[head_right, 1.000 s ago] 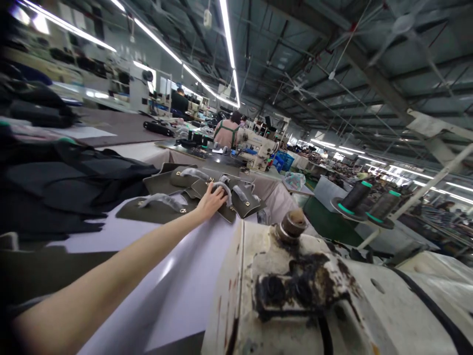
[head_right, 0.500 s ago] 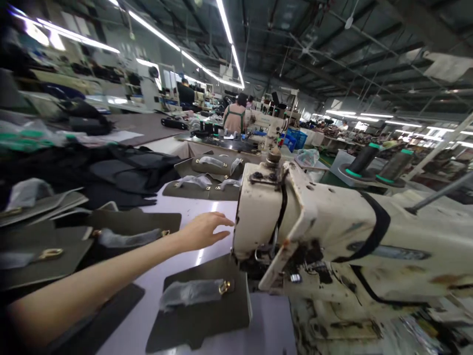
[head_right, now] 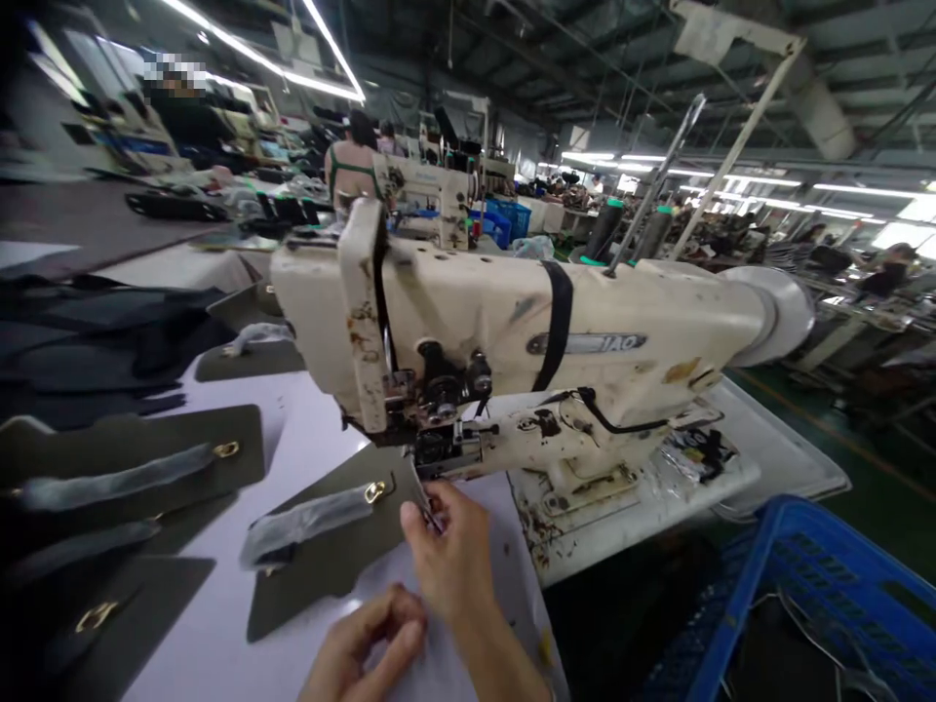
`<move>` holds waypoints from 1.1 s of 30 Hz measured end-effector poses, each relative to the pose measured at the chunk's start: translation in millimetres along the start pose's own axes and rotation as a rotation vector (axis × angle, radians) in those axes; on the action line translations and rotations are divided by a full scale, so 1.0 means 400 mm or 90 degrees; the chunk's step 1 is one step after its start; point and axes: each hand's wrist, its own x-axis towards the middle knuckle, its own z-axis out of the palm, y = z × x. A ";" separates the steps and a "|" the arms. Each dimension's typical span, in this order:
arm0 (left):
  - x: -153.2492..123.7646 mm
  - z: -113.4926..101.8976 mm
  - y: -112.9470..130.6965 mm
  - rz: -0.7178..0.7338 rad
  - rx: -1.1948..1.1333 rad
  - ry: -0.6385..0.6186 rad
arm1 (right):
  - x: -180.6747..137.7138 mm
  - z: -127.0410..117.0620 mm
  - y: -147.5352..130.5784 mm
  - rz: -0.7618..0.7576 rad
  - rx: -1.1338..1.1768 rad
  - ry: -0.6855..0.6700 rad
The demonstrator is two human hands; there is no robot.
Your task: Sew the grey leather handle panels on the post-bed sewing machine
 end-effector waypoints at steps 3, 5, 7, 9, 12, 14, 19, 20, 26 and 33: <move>0.046 0.010 -0.018 -0.011 -0.217 0.029 | -0.004 0.035 -0.012 0.090 0.232 -0.008; 0.067 -0.004 -0.022 0.013 -0.297 0.077 | -0.012 0.047 -0.019 0.158 0.350 -0.012; 0.078 -0.022 -0.024 0.033 -0.246 0.120 | -0.017 0.047 -0.023 0.183 0.387 -0.033; 0.085 -0.036 -0.026 0.030 -0.126 0.136 | -0.016 0.038 -0.021 0.175 0.371 -0.046; 0.093 -0.045 -0.027 0.015 -0.020 0.161 | -0.006 0.013 -0.002 0.180 0.319 -0.026; 0.098 -0.042 -0.028 0.018 -0.004 0.181 | 0.004 -0.003 0.014 0.196 0.311 -0.028; 0.107 -0.027 -0.040 0.009 0.018 0.245 | 0.024 -0.032 0.024 0.218 0.347 -0.076; 0.107 -0.025 -0.041 0.003 0.018 0.251 | 0.027 -0.036 0.020 0.213 0.336 -0.075; 0.104 -0.013 -0.013 -0.036 -0.004 0.259 | 0.045 -0.045 0.005 0.167 0.271 -0.053; 0.098 0.007 0.039 -0.054 -0.136 0.329 | 0.052 -0.061 -0.017 0.073 0.096 -0.080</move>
